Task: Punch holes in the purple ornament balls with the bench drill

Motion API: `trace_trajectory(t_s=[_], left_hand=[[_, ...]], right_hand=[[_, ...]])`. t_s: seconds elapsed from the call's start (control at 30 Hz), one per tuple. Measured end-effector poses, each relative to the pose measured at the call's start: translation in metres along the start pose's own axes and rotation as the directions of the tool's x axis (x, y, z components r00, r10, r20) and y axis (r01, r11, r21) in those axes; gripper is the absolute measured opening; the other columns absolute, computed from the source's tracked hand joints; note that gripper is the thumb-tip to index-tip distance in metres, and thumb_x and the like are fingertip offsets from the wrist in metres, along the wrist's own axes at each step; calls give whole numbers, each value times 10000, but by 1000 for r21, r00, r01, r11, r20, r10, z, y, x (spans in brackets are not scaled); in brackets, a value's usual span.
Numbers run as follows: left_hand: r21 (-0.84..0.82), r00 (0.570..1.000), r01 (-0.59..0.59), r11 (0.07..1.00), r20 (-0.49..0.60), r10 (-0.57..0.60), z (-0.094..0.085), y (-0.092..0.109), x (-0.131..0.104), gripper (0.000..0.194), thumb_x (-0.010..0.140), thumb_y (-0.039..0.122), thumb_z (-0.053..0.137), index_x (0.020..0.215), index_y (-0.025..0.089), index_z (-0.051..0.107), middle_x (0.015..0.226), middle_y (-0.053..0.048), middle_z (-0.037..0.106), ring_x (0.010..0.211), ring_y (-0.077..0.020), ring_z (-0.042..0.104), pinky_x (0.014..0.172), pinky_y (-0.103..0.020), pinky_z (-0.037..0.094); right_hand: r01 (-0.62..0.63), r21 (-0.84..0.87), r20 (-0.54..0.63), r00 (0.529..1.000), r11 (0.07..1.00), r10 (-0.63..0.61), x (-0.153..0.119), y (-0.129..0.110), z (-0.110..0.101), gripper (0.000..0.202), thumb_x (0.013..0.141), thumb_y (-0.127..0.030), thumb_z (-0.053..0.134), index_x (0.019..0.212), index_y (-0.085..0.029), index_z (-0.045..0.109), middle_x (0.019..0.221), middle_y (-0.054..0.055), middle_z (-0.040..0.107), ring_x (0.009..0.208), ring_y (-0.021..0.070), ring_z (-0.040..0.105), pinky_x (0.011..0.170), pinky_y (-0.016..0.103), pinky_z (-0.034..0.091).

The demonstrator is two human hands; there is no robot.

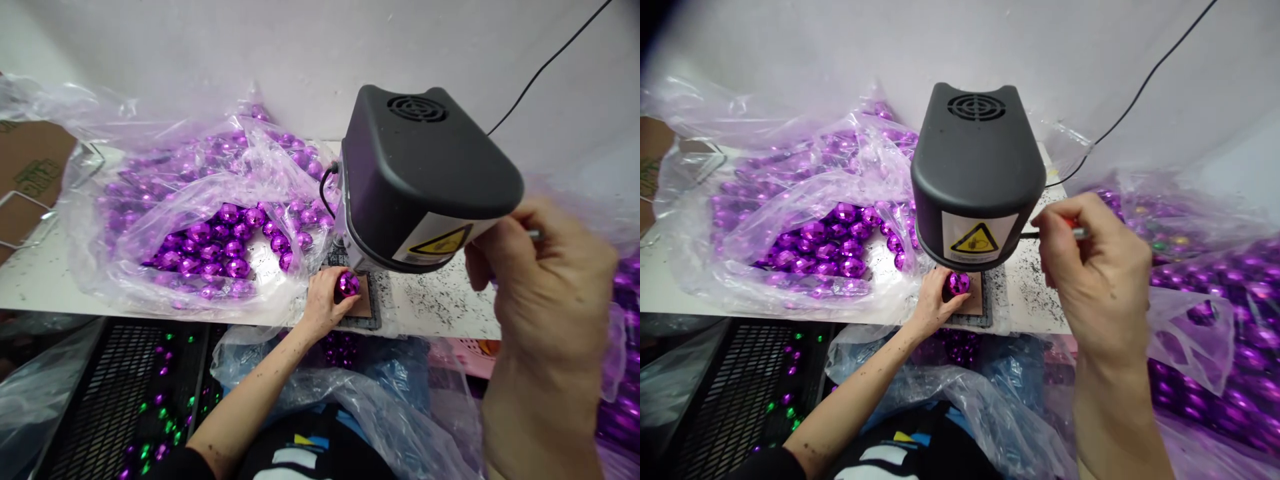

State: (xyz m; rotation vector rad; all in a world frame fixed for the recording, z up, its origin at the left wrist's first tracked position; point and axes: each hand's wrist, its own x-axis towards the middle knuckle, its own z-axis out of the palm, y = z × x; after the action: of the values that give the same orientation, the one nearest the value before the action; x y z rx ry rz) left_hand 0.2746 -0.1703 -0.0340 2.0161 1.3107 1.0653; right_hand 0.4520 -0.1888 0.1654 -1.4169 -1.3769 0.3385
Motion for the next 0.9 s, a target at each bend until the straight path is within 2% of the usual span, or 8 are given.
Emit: trace_trajectory(t_s=[0.17,0.33,0.53,0.7,0.8,0.9], left_hand=[[7,1000,-1,1000,-13,1,0,0,-1,422,866,363,724,1222,206,561,1192,-98,649,1107,-269,584,946,-399,438],[28,999,5,1000,-33,-4,0,0,-2,430,852,358,738,1223,216,573,1152,-93,661,1079,-269,598,920,-391,454],[-10,998,-40,999,-44,40,-1,0,-1,430,868,326,725,1243,211,549,1193,-77,673,1096,-248,613,957,-391,440],[7,999,-18,1000,-42,19,1,-2,-2,423,864,327,724,1239,208,569,1188,-87,680,1106,-257,616,952,-399,454],[-5,999,2,1000,-41,-2,4,-4,-3,424,860,337,727,1235,207,577,1194,-91,680,1112,-260,617,963,-408,454],[-44,999,25,999,-25,-27,5,-6,-3,419,873,348,712,1244,212,573,1205,-86,678,1121,-255,618,984,-416,447]], right_hand=[[-56,-120,14,998,991,59,-37,19,-9,176,891,-454,569,913,-285,615,682,-35,547,582,90,512,527,248,404],[64,-110,3,998,992,-64,-61,39,-1,136,894,-330,554,986,-350,652,727,-18,541,605,103,498,551,277,400],[201,9,-13,980,980,-201,-69,58,13,130,877,-231,559,992,-249,617,694,-17,480,609,81,478,549,256,370],[367,-9,-118,923,930,-366,-63,64,23,54,845,-130,604,892,-156,599,672,-12,506,603,47,435,527,220,306],[403,-35,-148,903,915,-403,-61,65,27,44,849,-98,582,825,-134,590,667,0,513,613,43,455,532,216,294],[428,-69,-172,885,901,-433,-61,68,31,66,867,-139,577,805,-130,598,682,9,519,621,42,457,531,217,282]])
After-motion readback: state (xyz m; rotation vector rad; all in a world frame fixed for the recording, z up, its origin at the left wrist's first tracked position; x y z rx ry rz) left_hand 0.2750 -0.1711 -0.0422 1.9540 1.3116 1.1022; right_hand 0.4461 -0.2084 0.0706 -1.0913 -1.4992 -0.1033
